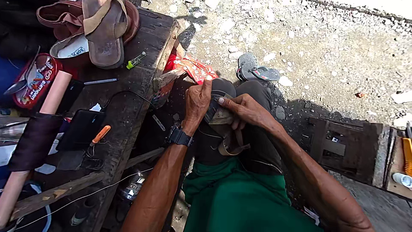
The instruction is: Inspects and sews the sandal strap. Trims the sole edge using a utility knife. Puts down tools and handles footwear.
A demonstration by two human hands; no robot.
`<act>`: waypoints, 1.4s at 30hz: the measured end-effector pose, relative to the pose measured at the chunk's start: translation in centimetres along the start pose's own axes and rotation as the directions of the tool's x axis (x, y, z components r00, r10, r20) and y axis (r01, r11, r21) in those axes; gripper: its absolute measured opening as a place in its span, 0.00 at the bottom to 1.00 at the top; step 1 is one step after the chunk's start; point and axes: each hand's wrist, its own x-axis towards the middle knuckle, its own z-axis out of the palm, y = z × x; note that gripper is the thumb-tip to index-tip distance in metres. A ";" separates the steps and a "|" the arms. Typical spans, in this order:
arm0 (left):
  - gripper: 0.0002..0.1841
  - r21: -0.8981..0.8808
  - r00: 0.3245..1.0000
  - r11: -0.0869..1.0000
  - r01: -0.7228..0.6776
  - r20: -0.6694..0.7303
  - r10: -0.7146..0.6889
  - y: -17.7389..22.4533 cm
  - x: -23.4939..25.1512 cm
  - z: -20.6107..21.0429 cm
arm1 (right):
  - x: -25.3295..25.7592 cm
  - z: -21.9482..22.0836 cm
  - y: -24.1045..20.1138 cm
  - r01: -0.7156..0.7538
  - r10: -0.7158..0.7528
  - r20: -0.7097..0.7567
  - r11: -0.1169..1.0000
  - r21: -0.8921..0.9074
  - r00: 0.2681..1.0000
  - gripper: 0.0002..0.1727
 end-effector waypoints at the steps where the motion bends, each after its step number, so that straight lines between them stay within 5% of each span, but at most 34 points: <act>1: 0.36 0.000 1.000 1.000 -0.017 -0.001 0.017 0.0 0.0 0.0 | 0.3 0.1 -0.3 -0.002 0.002 0.019 1.000 0.006 1.000 0.33; 7: 0.36 0.024 0.994 0.994 -0.108 -0.012 0.109 -0.7 0.1 -0.2 | 0.8 -0.1 -0.9 -0.035 0.032 0.068 0.998 0.045 0.997 0.38; 12: 0.37 0.005 0.998 0.998 -0.055 0.043 0.055 -0.4 0.4 -0.5 | -0.5 -0.2 0.5 -0.044 0.045 -0.006 0.994 0.098 0.999 0.26; 18: 0.35 0.066 0.982 0.982 -0.179 0.072 0.174 -0.3 0.7 -0.4 | 0.6 0.6 -0.2 -0.063 0.066 -0.076 0.997 0.043 0.995 0.33; 24: 0.34 0.081 0.978 0.978 -0.192 0.093 0.185 -0.4 0.8 -0.6 | -0.3 1.1 0.3 -0.103 0.112 -0.125 0.992 0.074 0.986 0.25; 29: 0.35 0.105 0.977 0.973 -0.206 0.070 0.200 -0.1 1.0 -0.4 | 0.5 1.7 0.7 -0.006 0.008 -0.188 1.000 0.012 0.982 0.33; 35: 0.36 0.316 0.971 0.920 -0.232 0.135 0.198 0.2 1.3 -0.9 | -0.4 4.1 2.9 0.170 -0.102 -0.299 0.963 0.209 0.949 0.31; 38: 0.34 0.463 0.960 0.841 -0.281 0.121 0.253 0.6 1.1 -0.7 | -0.5 5.2 3.6 0.253 -0.186 -0.394 0.959 0.126 0.900 0.31; 42: 0.35 0.398 0.965 0.879 -0.263 0.110 0.239 -0.5 1.3 -0.1 | -0.8 5.8 4.9 0.332 -0.296 -0.464 0.943 -0.005 0.835 0.30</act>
